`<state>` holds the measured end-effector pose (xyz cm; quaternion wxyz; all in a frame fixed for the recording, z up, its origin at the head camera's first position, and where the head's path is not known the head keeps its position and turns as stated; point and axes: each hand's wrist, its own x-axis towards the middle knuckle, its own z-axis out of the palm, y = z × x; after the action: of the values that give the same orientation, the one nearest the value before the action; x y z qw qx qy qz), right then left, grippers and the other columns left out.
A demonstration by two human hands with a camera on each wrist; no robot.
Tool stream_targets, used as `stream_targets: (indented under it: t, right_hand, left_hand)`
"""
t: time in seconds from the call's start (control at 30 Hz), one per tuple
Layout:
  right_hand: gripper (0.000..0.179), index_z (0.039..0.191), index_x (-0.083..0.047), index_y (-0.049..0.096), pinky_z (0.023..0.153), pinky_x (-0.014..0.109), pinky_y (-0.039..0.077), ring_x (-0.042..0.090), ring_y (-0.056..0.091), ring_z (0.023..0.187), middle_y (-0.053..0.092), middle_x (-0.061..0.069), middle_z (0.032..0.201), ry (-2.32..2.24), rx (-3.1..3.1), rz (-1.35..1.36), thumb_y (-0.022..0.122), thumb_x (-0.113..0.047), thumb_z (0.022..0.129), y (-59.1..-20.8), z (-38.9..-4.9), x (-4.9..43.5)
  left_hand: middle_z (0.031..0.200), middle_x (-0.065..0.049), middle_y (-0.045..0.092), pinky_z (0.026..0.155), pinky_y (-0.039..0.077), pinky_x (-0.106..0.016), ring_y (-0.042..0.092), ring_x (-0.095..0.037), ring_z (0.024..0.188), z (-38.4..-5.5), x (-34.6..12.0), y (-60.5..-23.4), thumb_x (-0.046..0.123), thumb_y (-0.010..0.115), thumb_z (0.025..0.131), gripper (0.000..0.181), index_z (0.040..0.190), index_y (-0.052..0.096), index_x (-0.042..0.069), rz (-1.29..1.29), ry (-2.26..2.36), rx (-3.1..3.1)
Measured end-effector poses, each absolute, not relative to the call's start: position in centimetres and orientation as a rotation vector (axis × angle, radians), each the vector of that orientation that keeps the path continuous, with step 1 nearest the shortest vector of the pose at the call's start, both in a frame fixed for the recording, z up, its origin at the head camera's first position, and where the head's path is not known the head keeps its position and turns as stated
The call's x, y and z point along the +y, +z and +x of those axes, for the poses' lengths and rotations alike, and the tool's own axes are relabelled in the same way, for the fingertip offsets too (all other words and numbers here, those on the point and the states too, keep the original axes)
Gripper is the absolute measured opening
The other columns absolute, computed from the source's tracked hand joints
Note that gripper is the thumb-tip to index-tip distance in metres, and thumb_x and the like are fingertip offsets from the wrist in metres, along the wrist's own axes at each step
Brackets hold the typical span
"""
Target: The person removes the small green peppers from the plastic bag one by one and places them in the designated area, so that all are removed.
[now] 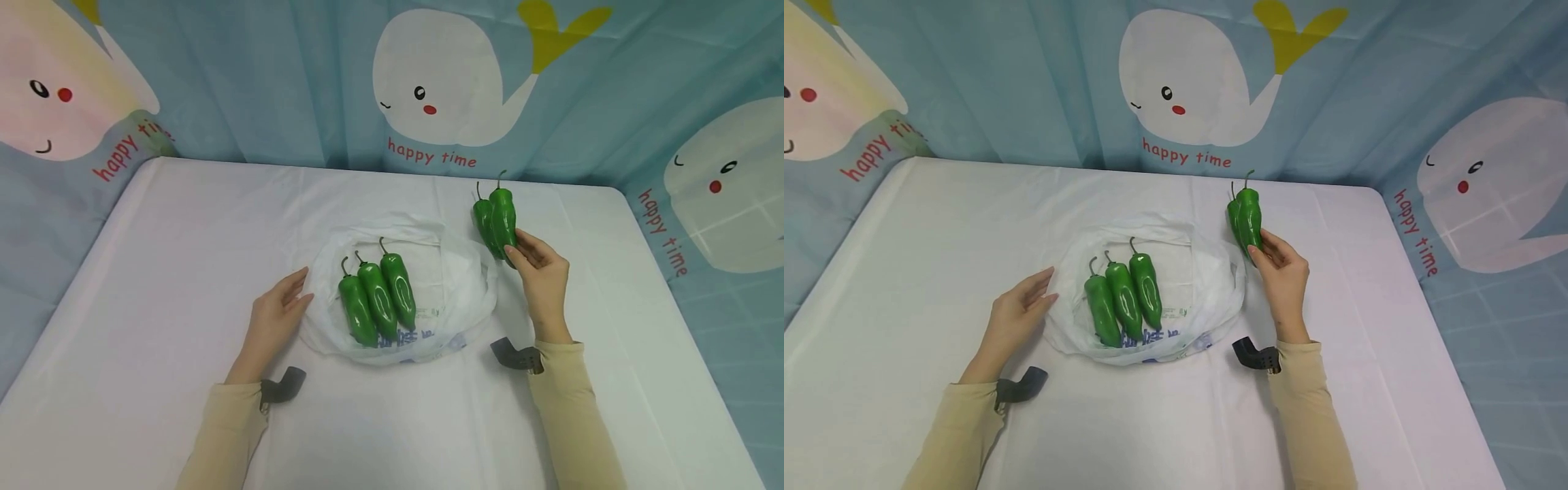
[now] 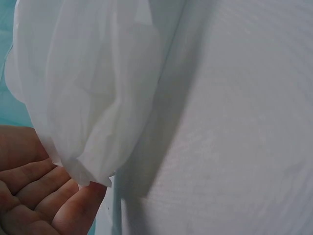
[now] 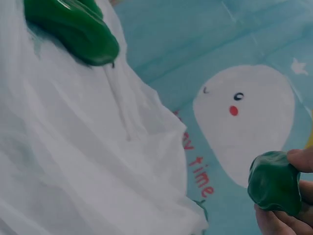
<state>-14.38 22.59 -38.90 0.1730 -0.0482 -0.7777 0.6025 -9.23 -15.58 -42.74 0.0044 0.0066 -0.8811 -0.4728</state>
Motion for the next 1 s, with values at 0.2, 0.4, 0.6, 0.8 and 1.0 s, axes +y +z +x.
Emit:
stream_targets:
  t: [0.2, 0.4, 0.6, 0.8, 1.0]
  right_hand:
    - [0.036, 0.119, 0.003, 0.063, 0.086, 0.018, 0.054, 0.014, 0.063, 0.105, 0.063, 0.018, 0.119, 1.663, -2.205, -0.200, 0.070, -0.007, 0.085, -38.9, -14.9, 23.7]
    - [0.036, 0.120, 0.002, 0.062, 0.086, 0.017, 0.054, 0.014, 0.063, 0.105, 0.062, 0.018, 0.120, 1.636, -2.245, -0.250, 0.070, -0.009, 0.086, -39.6, -15.5, 24.8]
    - [0.038, 0.122, 0.001, 0.061, 0.087, 0.016, 0.052, 0.015, 0.061, 0.109, 0.060, 0.018, 0.124, 1.620, -2.316, -0.319, 0.069, -0.012, 0.087, -40.6, -16.0, 26.1]
    - [0.041, 0.124, 0.002, 0.059, 0.089, 0.013, 0.050, 0.012, 0.060, 0.110, 0.058, 0.017, 0.126, 1.732, -2.306, -0.329, 0.069, -0.013, 0.087, -42.1, -16.9, 27.3]
    - [0.042, 0.126, 0.002, 0.057, 0.090, 0.013, 0.049, 0.011, 0.058, 0.112, 0.057, 0.016, 0.128, 1.782, -2.321, -0.334, 0.068, -0.014, 0.088, -43.1, -18.2, 27.7]
  left_hand:
    - [0.132, -0.023, 0.052, 0.095, 0.048, -0.029, 0.054, -0.034, 0.117, -9.2, -15.6, -42.8, 0.003, 0.060, 0.091, 0.045, 0.134, 0.048, -0.002, 0.018, -1.491, -2.752]
    - [0.132, -0.023, 0.052, 0.095, 0.048, -0.028, 0.054, -0.035, 0.117, -9.2, -15.6, -42.8, 0.002, 0.060, 0.091, 0.044, 0.134, 0.049, -0.003, 0.013, -1.497, -2.742]
    - [0.133, -0.022, 0.051, 0.096, 0.048, -0.028, 0.053, -0.034, 0.118, -9.2, -15.6, -42.7, 0.003, 0.060, 0.092, 0.045, 0.135, 0.048, -0.002, 0.016, -1.504, -2.750]
    - [0.133, -0.023, 0.051, 0.096, 0.048, -0.029, 0.054, -0.035, 0.118, -9.2, -15.6, -42.6, 0.003, 0.060, 0.092, 0.044, 0.134, 0.048, -0.003, 0.001, -1.495, -2.745]
    - [0.133, -0.023, 0.051, 0.095, 0.048, -0.028, 0.054, -0.034, 0.117, -9.2, -15.6, -42.7, 0.003, 0.060, 0.091, 0.044, 0.134, 0.049, -0.002, 0.012, -1.488, -2.747]
